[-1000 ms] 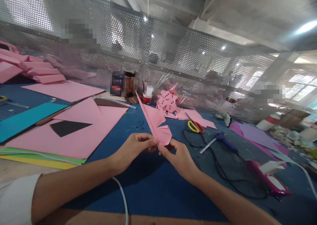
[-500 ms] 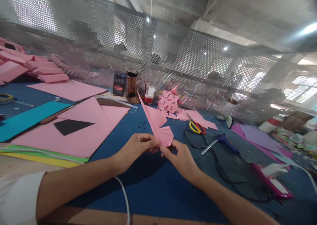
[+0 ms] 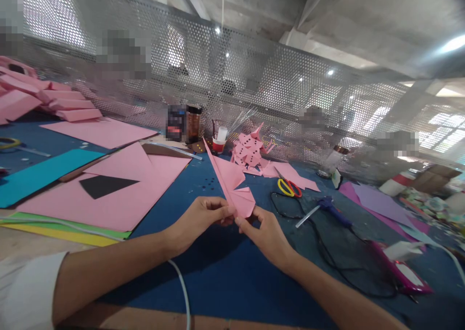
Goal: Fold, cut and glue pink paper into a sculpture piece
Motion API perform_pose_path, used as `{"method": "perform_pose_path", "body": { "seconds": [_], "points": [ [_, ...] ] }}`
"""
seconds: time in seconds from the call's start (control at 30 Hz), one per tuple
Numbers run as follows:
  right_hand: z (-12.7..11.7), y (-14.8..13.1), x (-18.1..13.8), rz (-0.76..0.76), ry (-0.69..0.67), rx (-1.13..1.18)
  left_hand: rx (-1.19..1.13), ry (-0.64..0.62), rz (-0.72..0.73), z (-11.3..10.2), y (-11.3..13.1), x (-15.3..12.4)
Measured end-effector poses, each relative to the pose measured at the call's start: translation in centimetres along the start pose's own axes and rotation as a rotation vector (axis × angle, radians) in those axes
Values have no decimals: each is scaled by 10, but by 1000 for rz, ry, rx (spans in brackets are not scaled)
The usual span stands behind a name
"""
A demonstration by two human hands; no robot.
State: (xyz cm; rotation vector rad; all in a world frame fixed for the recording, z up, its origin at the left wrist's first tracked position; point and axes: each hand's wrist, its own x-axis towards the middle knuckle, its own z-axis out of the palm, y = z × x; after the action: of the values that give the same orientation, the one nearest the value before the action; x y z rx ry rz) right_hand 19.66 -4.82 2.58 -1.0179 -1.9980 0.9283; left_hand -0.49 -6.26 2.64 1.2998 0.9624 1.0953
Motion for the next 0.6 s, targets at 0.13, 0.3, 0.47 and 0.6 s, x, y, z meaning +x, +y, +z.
{"method": "perform_pose_path", "body": {
  "seconds": [0.13,0.3,0.47,0.6],
  "points": [
    [0,-1,-1,-1,5,3,-28,-15,-2,0,-1,0],
    [-1,-3,-1,10,9,6,-61,-26,-11,0,-2,1],
    [-1,-3,-2,54,12,7,-72,-23,-5,-1,-2,2],
    [-1,-4,-2,73,-2,52,-50,-10,16,-1,0,1]
  ]
}}
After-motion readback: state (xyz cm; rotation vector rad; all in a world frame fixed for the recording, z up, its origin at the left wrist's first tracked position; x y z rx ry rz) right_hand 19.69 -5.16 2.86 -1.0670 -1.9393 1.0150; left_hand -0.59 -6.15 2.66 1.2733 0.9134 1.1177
